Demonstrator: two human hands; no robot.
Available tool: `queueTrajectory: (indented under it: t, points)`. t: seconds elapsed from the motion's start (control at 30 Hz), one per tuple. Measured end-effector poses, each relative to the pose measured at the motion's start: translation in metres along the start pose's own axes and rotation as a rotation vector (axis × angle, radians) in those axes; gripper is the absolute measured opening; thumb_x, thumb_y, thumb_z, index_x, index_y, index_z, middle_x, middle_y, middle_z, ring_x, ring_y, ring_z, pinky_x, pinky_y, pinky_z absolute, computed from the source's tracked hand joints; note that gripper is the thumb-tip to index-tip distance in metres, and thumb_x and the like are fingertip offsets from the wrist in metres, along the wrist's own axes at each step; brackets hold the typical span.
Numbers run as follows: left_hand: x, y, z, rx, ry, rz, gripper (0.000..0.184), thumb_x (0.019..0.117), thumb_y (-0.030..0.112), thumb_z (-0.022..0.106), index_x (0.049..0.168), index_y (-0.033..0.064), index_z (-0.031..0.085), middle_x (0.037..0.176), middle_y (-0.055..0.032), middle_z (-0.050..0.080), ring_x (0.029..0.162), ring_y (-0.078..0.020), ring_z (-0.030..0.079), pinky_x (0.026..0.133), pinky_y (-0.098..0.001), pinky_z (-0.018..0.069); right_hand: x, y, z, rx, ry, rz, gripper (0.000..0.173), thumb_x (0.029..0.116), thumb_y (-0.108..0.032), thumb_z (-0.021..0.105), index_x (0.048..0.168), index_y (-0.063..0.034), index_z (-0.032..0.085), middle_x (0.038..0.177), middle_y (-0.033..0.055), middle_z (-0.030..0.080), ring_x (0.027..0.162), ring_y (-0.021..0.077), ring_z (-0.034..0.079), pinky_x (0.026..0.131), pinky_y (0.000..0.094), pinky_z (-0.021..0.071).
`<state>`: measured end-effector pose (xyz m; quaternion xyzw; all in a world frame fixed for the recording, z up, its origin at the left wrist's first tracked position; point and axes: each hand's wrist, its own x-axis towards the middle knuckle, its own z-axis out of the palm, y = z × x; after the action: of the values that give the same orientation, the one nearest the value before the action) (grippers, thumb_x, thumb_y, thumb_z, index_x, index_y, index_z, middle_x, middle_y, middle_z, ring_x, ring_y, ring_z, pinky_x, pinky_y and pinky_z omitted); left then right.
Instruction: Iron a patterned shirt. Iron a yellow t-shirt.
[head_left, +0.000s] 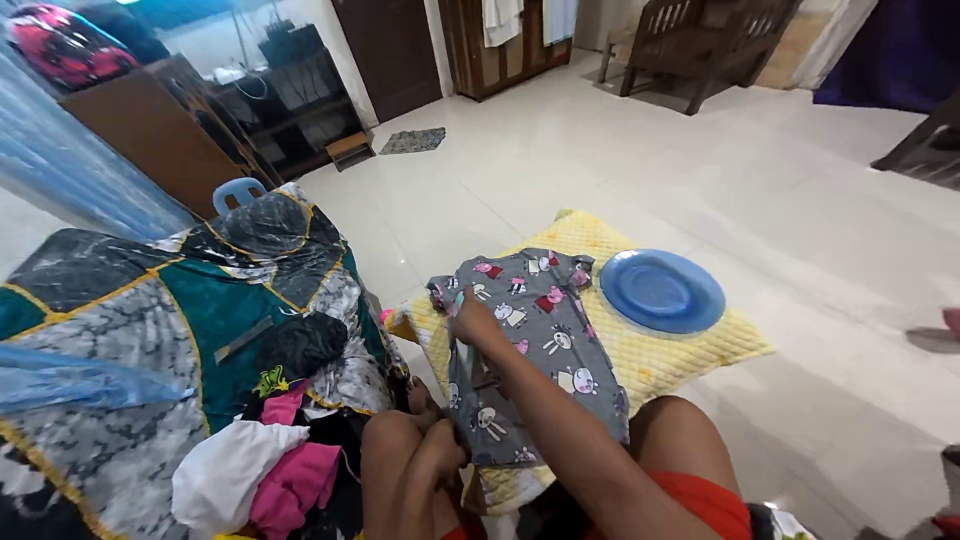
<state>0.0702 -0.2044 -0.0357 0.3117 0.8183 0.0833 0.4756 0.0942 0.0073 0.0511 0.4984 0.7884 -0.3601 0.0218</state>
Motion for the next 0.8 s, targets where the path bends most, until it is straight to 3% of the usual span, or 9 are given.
queueTrajectory:
  t: [0.17, 0.27, 0.33, 0.5, 0.63, 0.73, 0.8]
  points:
    - [0.001, -0.003, 0.006, -0.035, 0.001, -0.005, 0.038, 0.0848, 0.013, 0.071, 0.121, 0.0049, 0.063, 0.097, -0.0155, 0.07, 0.076, -0.029, 0.069, 0.066, -0.0498, 0.0585, 0.005, 0.004, -0.002, -0.036, 0.03, -0.009, 0.097, 0.0813, -0.026, 0.074, 0.161, -0.0088, 0.02, 0.121, 0.0236, 0.067, 0.109, 0.0402, 0.069, 0.089, 0.0616, 0.0566]
    - [0.009, -0.007, 0.01, -0.038, 0.006, -0.003, 0.039, 0.0856, 0.017, 0.071, 0.122, 0.0071, 0.064, 0.096, -0.0142, 0.07, 0.075, -0.0273, 0.069, 0.065, -0.0483, 0.0586, -0.034, 0.021, 0.004, -0.034, 0.027, 0.043, 0.093, 0.0832, -0.026, 0.071, 0.162, -0.0124, 0.022, 0.115, 0.0224, 0.07, 0.105, 0.0401, 0.07, 0.087, 0.0611, 0.0572]
    - [0.013, -0.011, 0.012, -0.025, 0.004, 0.015, 0.04, 0.0852, 0.02, 0.073, 0.122, 0.0077, 0.065, 0.099, -0.0143, 0.071, 0.08, -0.0281, 0.069, 0.07, -0.0499, 0.0579, -0.068, 0.036, 0.011, -0.025, 0.007, 0.077, 0.086, 0.0874, -0.026, 0.068, 0.161, -0.0145, 0.024, 0.111, 0.0212, 0.071, 0.101, 0.0394, 0.072, 0.085, 0.0607, 0.058]
    - [0.004, -0.003, -0.001, 0.061, -0.035, 0.047, 0.039, 0.0897, 0.024, 0.072, 0.123, 0.0038, 0.065, 0.103, -0.0169, 0.07, 0.086, -0.03, 0.069, 0.074, -0.0506, 0.0575, -0.119, 0.06, 0.02, -0.009, -0.017, 0.113, 0.074, 0.0935, -0.026, 0.062, 0.158, -0.0169, 0.028, 0.105, 0.0177, 0.072, 0.095, 0.0361, 0.073, 0.082, 0.0571, 0.0592]
    - [-0.009, 0.004, -0.002, 0.07, -0.016, -0.016, 0.039, 0.0926, 0.025, 0.069, 0.127, 0.0069, 0.064, 0.109, -0.0148, 0.069, 0.093, -0.0285, 0.068, 0.081, -0.0493, 0.0554, -0.096, 0.049, 0.016, 0.005, 0.018, 0.112, 0.077, 0.092, -0.024, 0.065, 0.159, -0.0165, 0.027, 0.107, 0.0184, 0.072, 0.097, 0.0365, 0.073, 0.083, 0.0576, 0.0592]
    - [0.005, -0.006, 0.002, 0.033, -0.05, 0.028, 0.041, 0.0889, 0.023, 0.071, 0.125, 0.0054, 0.063, 0.098, -0.0162, 0.07, 0.075, -0.0284, 0.069, 0.066, -0.0479, 0.0589, -0.051, 0.034, 0.007, 0.013, 0.082, 0.094, 0.08, 0.0888, -0.025, 0.067, 0.158, -0.0152, 0.029, 0.11, 0.0199, 0.071, 0.099, 0.0383, 0.072, 0.083, 0.0599, 0.0587]
    - [0.009, -0.012, 0.003, -0.003, -0.054, 0.029, 0.042, 0.0872, 0.023, 0.071, 0.125, 0.0063, 0.063, 0.098, -0.016, 0.069, 0.073, -0.0281, 0.068, 0.063, -0.0473, 0.058, -0.019, 0.02, -0.003, -0.003, 0.108, 0.086, 0.085, 0.0857, -0.025, 0.069, 0.159, -0.0139, 0.028, 0.113, 0.0211, 0.071, 0.102, 0.0392, 0.072, 0.084, 0.0607, 0.0579]
